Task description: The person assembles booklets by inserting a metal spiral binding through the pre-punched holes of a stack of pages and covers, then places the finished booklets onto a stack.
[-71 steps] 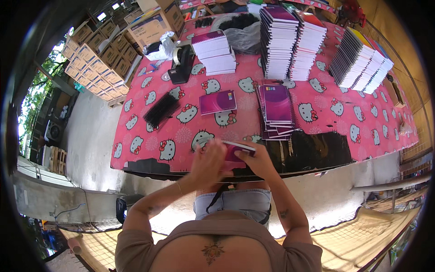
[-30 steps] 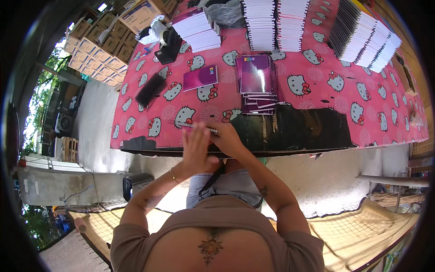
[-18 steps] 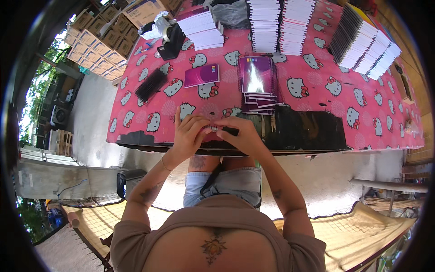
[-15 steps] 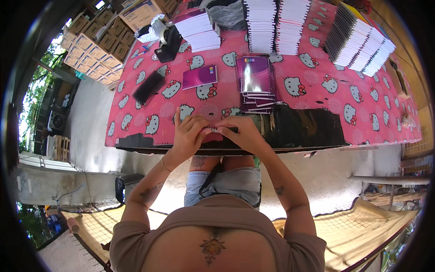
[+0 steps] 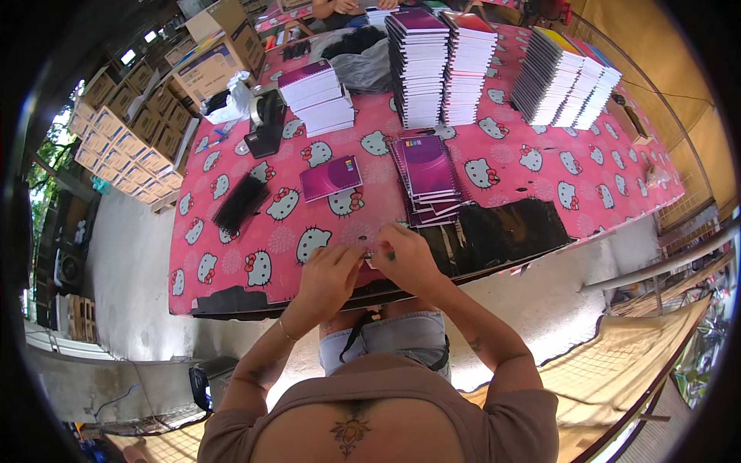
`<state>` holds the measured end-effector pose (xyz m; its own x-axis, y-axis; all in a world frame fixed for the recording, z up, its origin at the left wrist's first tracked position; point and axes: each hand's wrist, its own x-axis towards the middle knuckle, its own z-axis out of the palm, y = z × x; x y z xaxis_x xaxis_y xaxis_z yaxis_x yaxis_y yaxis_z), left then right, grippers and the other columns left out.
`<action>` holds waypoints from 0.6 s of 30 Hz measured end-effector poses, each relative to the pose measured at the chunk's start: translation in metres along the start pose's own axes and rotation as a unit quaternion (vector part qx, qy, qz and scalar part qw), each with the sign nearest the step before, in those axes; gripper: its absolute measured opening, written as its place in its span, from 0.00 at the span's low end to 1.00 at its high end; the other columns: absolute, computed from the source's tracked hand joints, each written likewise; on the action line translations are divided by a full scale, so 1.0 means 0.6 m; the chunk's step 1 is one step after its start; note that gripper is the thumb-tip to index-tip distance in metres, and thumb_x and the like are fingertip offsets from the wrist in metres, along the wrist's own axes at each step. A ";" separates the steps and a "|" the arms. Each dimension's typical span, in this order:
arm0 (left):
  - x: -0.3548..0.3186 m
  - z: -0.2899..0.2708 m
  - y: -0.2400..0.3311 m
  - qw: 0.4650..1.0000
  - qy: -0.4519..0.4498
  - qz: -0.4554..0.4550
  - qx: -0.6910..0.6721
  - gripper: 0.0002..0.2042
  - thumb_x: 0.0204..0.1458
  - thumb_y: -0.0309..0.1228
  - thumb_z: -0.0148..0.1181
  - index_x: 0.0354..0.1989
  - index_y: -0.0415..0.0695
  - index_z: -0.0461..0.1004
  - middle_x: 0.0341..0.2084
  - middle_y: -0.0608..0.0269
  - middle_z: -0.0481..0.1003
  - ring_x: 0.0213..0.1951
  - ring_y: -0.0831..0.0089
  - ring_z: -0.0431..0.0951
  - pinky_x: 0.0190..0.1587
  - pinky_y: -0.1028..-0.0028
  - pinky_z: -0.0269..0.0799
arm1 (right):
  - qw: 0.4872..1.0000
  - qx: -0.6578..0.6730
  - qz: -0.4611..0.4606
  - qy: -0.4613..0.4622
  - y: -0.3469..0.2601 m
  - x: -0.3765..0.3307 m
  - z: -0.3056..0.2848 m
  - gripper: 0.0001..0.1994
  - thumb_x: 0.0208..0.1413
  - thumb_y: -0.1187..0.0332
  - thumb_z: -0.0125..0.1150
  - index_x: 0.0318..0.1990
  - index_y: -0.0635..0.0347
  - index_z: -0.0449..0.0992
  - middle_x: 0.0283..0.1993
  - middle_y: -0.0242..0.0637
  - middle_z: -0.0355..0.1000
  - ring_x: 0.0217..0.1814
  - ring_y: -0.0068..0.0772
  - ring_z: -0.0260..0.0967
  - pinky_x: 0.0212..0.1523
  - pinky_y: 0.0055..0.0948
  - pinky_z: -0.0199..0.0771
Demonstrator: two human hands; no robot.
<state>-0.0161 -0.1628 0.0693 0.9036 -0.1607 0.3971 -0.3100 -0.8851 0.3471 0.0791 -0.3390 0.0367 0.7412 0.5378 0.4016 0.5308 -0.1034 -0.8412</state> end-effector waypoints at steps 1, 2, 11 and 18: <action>0.007 -0.014 -0.002 0.999 0.006 0.028 -0.039 0.11 0.53 0.28 0.63 0.45 0.43 0.76 0.37 0.58 0.77 0.37 0.58 0.76 0.44 0.62 0.70 | 0.995 0.102 0.017 -0.003 -0.004 0.003 -0.002 0.11 0.50 0.74 0.65 0.41 0.61 0.73 0.32 0.39 0.72 0.34 0.33 0.74 0.37 0.33 0.74; 0.020 -0.031 -0.007 0.996 0.011 0.055 -0.076 0.12 0.53 0.27 0.63 0.46 0.43 0.76 0.38 0.57 0.77 0.38 0.58 0.77 0.44 0.62 0.71 | 0.978 0.204 0.033 -0.007 -0.012 0.011 -0.004 0.12 0.52 0.74 0.65 0.44 0.60 0.74 0.33 0.39 0.73 0.35 0.30 0.75 0.38 0.32 0.75; 0.127 0.032 -0.221 0.989 0.117 0.038 0.080 0.19 0.51 0.27 0.63 0.53 0.40 0.75 0.51 0.52 0.76 0.50 0.54 0.77 0.49 0.65 0.76 | 0.929 -0.334 -0.147 0.066 -0.007 0.109 -0.122 0.26 0.56 0.67 0.64 0.63 0.55 0.71 0.62 0.48 0.70 0.63 0.50 0.69 0.62 0.44 0.68; 0.095 0.038 -0.238 0.994 0.067 0.031 0.079 0.19 0.47 0.25 0.60 0.51 0.40 0.74 0.45 0.54 0.77 0.50 0.54 0.76 0.52 0.60 0.72 | 0.885 -0.447 -0.126 -0.022 -0.019 0.132 -0.104 0.43 0.49 0.48 0.69 0.69 0.60 0.60 0.71 0.49 0.58 0.75 0.51 0.52 0.74 0.55 0.43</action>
<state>0.0865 -0.0556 0.0233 0.8329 -0.1671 0.5276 -0.3044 -0.9345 0.1846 0.1574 -0.3473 0.1008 0.5461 0.6682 0.5052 0.8049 -0.5856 -0.0956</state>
